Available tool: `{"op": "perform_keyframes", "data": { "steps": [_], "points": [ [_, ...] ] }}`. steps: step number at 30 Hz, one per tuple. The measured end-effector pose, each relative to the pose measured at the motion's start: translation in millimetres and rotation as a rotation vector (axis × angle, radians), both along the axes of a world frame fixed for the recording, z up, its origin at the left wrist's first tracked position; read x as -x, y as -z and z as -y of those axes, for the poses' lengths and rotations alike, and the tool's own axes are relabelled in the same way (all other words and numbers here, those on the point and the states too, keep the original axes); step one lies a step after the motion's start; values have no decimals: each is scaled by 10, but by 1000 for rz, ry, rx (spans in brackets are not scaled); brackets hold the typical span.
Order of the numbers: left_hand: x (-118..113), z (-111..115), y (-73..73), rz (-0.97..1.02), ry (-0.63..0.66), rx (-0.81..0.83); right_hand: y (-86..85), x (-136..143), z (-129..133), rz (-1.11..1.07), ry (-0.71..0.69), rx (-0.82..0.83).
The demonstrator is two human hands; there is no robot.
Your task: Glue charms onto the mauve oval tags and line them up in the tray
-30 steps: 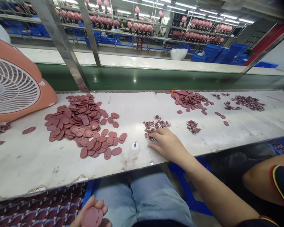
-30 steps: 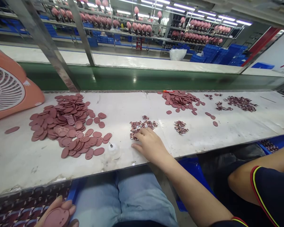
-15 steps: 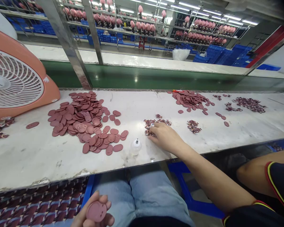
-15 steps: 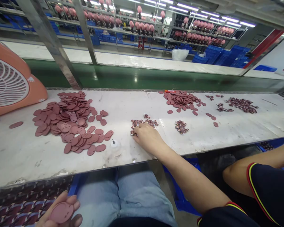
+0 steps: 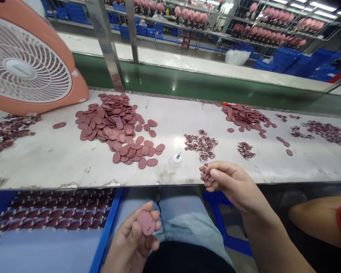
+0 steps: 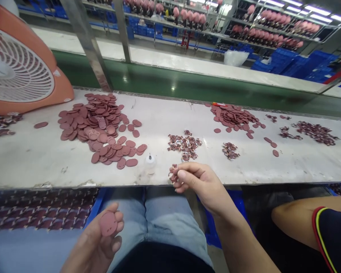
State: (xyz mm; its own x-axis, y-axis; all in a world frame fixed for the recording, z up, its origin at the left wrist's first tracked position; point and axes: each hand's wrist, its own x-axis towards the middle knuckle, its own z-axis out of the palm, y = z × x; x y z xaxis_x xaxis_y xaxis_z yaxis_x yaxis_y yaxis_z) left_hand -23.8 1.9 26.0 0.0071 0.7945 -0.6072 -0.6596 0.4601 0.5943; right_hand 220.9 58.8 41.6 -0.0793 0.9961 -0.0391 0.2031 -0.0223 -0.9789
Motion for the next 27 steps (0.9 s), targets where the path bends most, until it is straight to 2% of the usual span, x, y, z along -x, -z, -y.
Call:
{"op": "perform_keyframes", "data": {
  "steps": [3, 5, 11, 17, 27],
  "points": [
    [17, 26, -56, 57, 90, 35, -101, 283, 176, -140, -151, 91],
    [54, 58, -41, 109, 147, 32, -171, 451, 241, -171, -239, 103],
    [175, 196, 89, 254, 242, -104, -294, 709, 255, 25, -501, -138],
    [232, 262, 93, 301, 260, -143, -328, 777, 283, 148, -565, -195],
    [233, 247, 90, 281, 272, -105, -373, 766, 268, 302, -636, -241]
  ]
}}
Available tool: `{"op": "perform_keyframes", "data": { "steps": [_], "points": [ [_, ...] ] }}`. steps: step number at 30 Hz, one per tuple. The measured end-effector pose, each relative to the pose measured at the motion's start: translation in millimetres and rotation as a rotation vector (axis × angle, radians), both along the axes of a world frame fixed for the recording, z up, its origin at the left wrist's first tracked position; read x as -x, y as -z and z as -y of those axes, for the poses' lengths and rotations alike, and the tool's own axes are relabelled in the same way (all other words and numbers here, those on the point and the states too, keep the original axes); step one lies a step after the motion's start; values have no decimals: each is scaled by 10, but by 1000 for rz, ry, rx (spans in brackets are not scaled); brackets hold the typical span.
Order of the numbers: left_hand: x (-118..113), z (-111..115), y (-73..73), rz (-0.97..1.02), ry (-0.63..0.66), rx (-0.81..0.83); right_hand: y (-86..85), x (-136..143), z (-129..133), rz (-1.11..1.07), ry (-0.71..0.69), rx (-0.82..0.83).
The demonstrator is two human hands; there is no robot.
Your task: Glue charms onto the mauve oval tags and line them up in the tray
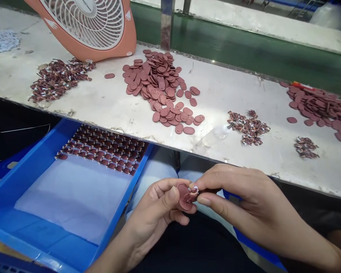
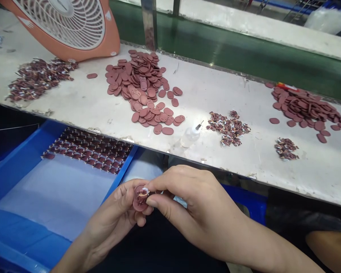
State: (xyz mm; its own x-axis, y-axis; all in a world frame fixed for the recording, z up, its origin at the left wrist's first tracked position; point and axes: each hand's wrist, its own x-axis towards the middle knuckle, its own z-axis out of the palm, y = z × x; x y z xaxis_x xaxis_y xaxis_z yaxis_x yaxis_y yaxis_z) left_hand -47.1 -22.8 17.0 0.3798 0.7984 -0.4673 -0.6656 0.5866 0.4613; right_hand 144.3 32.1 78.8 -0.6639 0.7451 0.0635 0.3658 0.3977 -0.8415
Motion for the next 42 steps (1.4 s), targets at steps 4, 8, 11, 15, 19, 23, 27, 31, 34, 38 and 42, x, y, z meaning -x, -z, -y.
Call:
{"op": "perform_keyframes", "data": {
  "steps": [4, 8, 11, 15, 19, 23, 27, 31, 34, 38, 42],
  "points": [
    [3, -1, 32, -3, 6, 2, -21, 8, -9, 30, -22, -40],
    [-4, -11, 40, 1, 8, 18, -46, 33, -25, 54, -31, -78],
    [-13, -20, 37, 2, -7, 35, -49, 47, -43, 59, -31, -70],
    [-13, -25, 56, 16, -25, 69, -20, 68, -45, 37, -12, -38],
    [-14, -14, 63, 21, -45, 117, 24, 101, -21, 2, 37, -26],
    [-28, -10, 57, 18, -51, 111, 46, 117, -14, -6, 60, -19],
    [-37, -13, 70, 19, -35, 120, 40, 101, -38, -5, 37, 2],
    [-35, -8, 76, 46, -26, 120, 30, 78, -58, 7, 26, -2],
    [-29, -5, 80, 40, -19, 128, 23, 69, -63, 22, 5, -30],
    [-16, -4, 91, 32, -16, 143, 3, 76, -67, 36, -32, -82],
    [-14, -8, 83, 48, -29, 172, -7, 99, -65, 85, -52, -98]
  ]
}}
